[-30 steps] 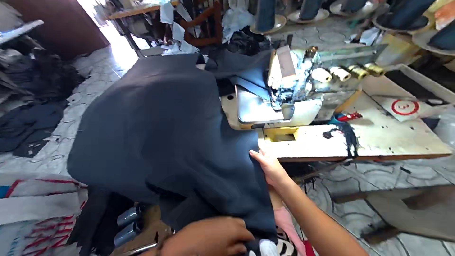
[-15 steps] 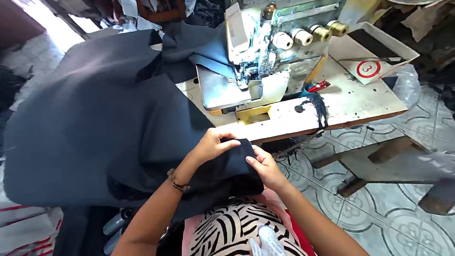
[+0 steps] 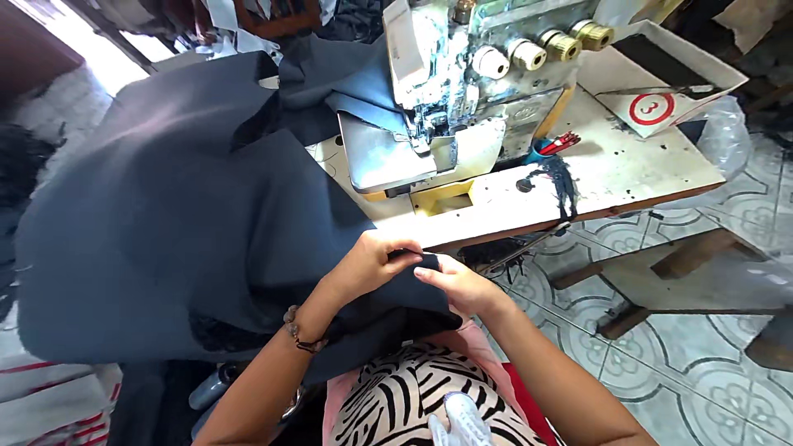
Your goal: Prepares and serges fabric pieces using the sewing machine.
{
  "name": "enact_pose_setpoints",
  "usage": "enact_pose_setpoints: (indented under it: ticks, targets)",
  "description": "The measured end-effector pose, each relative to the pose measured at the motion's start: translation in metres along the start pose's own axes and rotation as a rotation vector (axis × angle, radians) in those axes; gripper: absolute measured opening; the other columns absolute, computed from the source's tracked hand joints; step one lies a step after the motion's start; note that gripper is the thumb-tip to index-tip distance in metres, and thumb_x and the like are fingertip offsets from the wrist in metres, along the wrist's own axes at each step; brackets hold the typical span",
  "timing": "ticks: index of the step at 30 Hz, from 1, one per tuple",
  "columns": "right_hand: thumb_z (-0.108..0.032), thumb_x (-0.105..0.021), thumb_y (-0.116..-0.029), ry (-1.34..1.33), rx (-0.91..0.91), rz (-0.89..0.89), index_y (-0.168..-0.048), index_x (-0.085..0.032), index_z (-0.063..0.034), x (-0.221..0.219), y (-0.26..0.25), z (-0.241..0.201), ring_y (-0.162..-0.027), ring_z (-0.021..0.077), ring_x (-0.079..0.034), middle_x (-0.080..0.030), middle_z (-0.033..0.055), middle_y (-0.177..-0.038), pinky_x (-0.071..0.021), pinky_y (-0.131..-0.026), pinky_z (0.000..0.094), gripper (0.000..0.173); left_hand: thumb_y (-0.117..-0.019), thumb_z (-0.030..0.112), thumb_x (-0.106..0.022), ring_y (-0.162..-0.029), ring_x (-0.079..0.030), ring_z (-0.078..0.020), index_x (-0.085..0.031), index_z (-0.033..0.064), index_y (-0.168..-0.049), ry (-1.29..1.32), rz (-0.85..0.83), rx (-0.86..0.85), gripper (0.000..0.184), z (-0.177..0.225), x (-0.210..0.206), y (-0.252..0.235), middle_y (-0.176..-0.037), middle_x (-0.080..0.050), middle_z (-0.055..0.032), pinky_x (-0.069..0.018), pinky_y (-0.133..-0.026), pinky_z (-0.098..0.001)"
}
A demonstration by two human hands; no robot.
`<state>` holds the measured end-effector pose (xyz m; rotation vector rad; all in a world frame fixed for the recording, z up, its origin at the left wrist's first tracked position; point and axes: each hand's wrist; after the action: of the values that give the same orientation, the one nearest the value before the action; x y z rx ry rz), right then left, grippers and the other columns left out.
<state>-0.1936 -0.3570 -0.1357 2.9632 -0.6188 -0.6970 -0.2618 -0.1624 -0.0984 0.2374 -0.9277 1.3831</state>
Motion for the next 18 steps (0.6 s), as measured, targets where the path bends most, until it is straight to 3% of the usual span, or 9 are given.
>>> enact_pose_setpoints:
  ticks: [3,5,7,10,11,13,15,16,18]
  targets:
    - [-0.009,-0.05,-0.1034,0.296,0.127,0.144,-0.107,-0.067,-0.0054,-0.011,0.002,0.0,-0.09,-0.0041,-0.064,-0.069,-0.0058,-0.093,-0.0545,-0.085,0.0192,0.017,-0.0963,0.017,-0.066,-0.078,-0.061,-0.0095,-0.075,0.0035,-0.098,-0.067,-0.055,-0.057,0.016,0.004,-0.002,-0.001,-0.085,-0.063,-0.0041,-0.0528,-0.071,-0.0229]
    - [-0.01,-0.051,-0.1028,0.548,0.298,0.161,-0.107,-0.07,-0.0014,-0.012,0.013,-0.005,-0.093,-0.0073,-0.063,-0.07,-0.0043,-0.096,-0.0524,-0.088,0.0158,0.022,-0.0975,0.042,-0.063,-0.078,-0.064,-0.0127,-0.071,0.006,-0.099,-0.136,-0.16,-0.082,0.037,0.006,0.005,-0.004,-0.083,-0.066,-0.0031,-0.0551,-0.072,-0.0324]
    - [-0.017,-0.049,-0.1052,0.631,0.46,0.157,-0.109,-0.07,-0.0036,-0.007,0.033,-0.012,-0.095,-0.0077,-0.063,-0.071,-0.0059,-0.099,-0.0532,-0.089,0.016,0.025,-0.0917,0.059,-0.061,-0.082,-0.065,-0.017,-0.072,0.0082,-0.098,-0.209,-0.263,-0.089,0.052,0.007,0.015,-0.005,-0.082,-0.068,-0.0027,-0.05,-0.081,-0.0434]
    - [-0.032,-0.057,-0.1032,0.402,0.556,0.272,-0.116,-0.071,-0.0343,0.004,0.081,-0.029,-0.098,-0.0093,-0.066,-0.073,-0.0215,-0.107,-0.0561,-0.088,0.0157,0.019,-0.0915,0.043,-0.07,-0.084,-0.068,-0.0215,-0.074,0.0121,-0.089,-0.412,-0.294,-0.106,0.031,0.001,0.038,-0.002,-0.081,-0.071,-0.0024,-0.0472,-0.09,-0.0541]
    - [-0.034,-0.061,-0.1006,0.288,0.58,0.331,-0.117,-0.072,-0.0389,0.006,0.099,-0.038,-0.097,-0.0088,-0.067,-0.074,-0.0219,-0.107,-0.0566,-0.086,0.0151,0.02,-0.0912,0.035,-0.073,-0.086,-0.068,-0.023,-0.074,0.013,-0.09,-0.491,-0.289,-0.084,0.022,-0.001,0.047,0.003,-0.083,-0.071,-0.0024,-0.047,-0.092,-0.0568]
    - [-0.033,-0.067,-0.0946,0.088,0.644,0.461,-0.111,-0.075,-0.0357,0.016,0.128,-0.052,-0.093,-0.0067,-0.069,-0.076,-0.0177,-0.103,-0.0574,-0.082,0.0145,0.019,-0.0897,0.025,-0.077,-0.089,-0.068,-0.0269,-0.076,0.0127,-0.095,-0.585,-0.268,0.003,0.013,-0.001,0.066,0.018,-0.086,-0.072,-0.0043,-0.0454,-0.094,-0.0608]
    - [-0.028,-0.065,-0.0949,-0.077,0.744,0.486,-0.112,-0.077,-0.0266,0.048,0.146,-0.05,-0.094,-0.0033,-0.07,-0.077,-0.0119,-0.103,-0.0575,-0.084,0.0169,0.02,-0.0883,0.019,-0.079,-0.088,-0.068,-0.0288,-0.076,0.0114,-0.095,-0.588,-0.222,0.105,0.011,0.001,0.084,0.038,-0.086,-0.071,-0.0066,-0.0455,-0.093,-0.0621]
    - [-0.025,-0.061,-0.0975,-0.172,0.786,0.45,-0.114,-0.076,-0.021,0.068,0.152,-0.045,-0.097,0.0002,-0.07,-0.076,-0.0077,-0.106,-0.0583,-0.086,0.0203,0.022,-0.0882,0.017,-0.079,-0.087,-0.069,-0.0269,-0.076,0.011,-0.094,-0.549,-0.19,0.158,0.009,0.001,0.092,0.05,-0.086,-0.072,-0.0064,-0.0476,-0.091,-0.0592]
    - [-0.023,-0.054,-0.101,-0.346,0.795,0.421,-0.114,-0.074,-0.0144,0.1,0.16,-0.037,-0.098,0.0072,-0.072,-0.076,-0.0007,-0.106,-0.0601,-0.086,0.0276,0.025,-0.09,0.012,-0.075,-0.08,-0.07,-0.0153,-0.074,0.0076,-0.095,-0.336,-0.086,0.252,0.007,-0.001,0.104,0.071,-0.087,-0.073,-0.0038,-0.0577,-0.079,-0.0396]
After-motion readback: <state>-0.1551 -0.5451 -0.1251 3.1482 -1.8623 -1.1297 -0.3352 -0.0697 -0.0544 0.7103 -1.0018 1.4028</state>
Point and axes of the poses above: each hand's wrist, its own y-axis away from the middle knuckle, its own x-axis out of the back of the hand, z = x × y
